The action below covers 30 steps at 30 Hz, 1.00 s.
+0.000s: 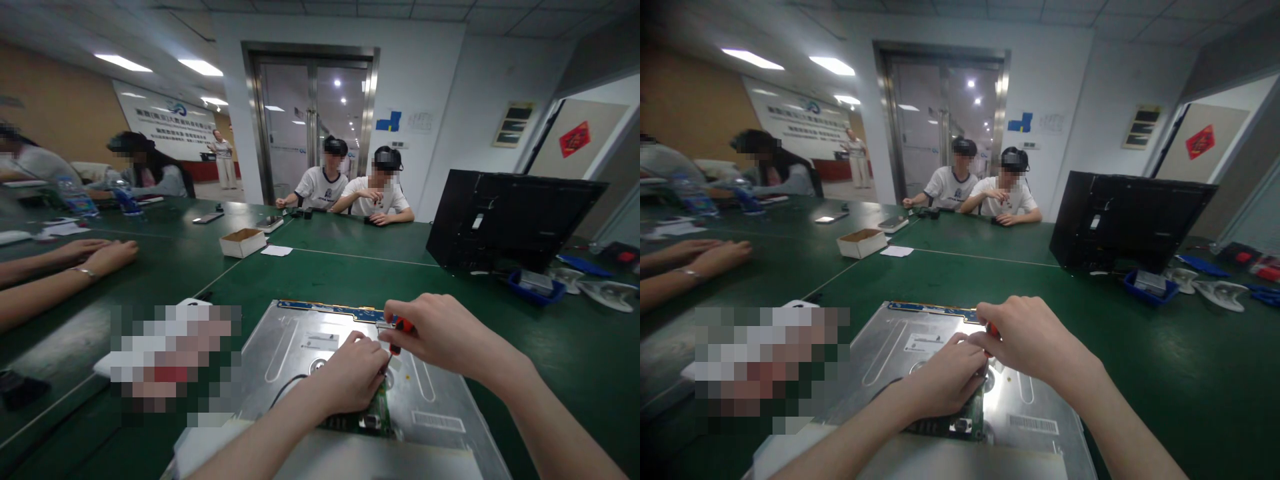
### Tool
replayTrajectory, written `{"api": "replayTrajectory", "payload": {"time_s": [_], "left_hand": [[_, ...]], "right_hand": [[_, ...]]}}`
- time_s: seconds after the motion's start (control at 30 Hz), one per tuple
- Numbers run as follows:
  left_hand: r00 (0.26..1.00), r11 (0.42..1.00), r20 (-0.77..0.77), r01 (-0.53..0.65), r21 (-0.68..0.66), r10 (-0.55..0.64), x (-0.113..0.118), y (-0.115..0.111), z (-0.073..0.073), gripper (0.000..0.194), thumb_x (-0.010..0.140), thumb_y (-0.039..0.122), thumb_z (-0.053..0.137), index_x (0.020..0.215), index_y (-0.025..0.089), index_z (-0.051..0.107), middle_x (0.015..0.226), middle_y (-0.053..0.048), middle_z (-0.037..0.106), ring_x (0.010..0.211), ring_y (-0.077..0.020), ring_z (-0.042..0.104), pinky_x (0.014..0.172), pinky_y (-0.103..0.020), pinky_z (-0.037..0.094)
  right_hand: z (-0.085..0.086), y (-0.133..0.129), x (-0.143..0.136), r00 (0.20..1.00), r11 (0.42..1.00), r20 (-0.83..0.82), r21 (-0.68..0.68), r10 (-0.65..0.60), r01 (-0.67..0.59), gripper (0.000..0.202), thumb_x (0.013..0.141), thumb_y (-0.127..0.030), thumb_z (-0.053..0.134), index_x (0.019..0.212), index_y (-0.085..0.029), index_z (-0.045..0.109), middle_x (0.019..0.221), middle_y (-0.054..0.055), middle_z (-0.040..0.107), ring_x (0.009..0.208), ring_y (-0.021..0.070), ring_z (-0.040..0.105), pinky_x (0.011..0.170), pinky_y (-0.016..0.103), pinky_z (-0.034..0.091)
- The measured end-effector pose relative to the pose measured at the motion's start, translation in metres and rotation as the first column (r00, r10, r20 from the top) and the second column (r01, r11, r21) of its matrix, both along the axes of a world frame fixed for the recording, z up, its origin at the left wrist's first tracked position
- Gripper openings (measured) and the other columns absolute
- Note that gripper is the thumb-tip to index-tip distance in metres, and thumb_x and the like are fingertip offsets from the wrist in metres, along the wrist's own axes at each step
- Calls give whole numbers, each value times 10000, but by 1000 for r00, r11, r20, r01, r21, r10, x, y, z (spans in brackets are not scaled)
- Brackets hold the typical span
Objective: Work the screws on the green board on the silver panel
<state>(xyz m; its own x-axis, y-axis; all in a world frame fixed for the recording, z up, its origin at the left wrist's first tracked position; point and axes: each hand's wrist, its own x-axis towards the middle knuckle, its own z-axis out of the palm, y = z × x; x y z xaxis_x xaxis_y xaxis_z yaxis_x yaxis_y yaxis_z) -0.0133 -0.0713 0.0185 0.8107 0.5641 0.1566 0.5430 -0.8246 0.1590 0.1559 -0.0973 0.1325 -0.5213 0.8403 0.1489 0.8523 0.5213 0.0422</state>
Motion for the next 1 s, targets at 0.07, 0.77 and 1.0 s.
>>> {"api": "replayTrajectory", "payload": {"time_s": [0.07, 0.77, 1.0], "left_hand": [[1000, 1000, 3, 7, 17, -7, 0, 0, -2, 14, 849, 165, 561, 852, 170, 548, 946, -65, 665, 919, -246, 615, 903, -400, 398], [1000, 998, 23, 15, 54, -16, 1, 2, -8, 47, 879, 175, 596, 853, 166, 558, 949, -57, 675, 918, -241, 622, 902, -397, 396], [1000, 997, -1, -7, 72, 7, 2, 2, -8, 49, 868, 188, 618, 859, 159, 579, 939, -61, 679, 900, -241, 629, 889, -398, 403]], "right_hand": [[0, 1, 0, 1000, 1000, 11, 2, -2, 2, 184, 933, -362, 512, 835, -240, 610, 658, 8, 668, 572, 168, 595, 496, 266, 196], [1, -1, 1, 994, 996, -96, -66, 54, -60, 150, 825, -240, 609, 964, -231, 555, 791, -7, 703, 680, 180, 634, 539, 258, 290], [-1, 1, 1, 999, 1000, -28, -10, 22, -23, 81, 876, -282, 575, 945, -239, 581, 709, 1, 678, 616, 175, 616, 507, 263, 229]]}}
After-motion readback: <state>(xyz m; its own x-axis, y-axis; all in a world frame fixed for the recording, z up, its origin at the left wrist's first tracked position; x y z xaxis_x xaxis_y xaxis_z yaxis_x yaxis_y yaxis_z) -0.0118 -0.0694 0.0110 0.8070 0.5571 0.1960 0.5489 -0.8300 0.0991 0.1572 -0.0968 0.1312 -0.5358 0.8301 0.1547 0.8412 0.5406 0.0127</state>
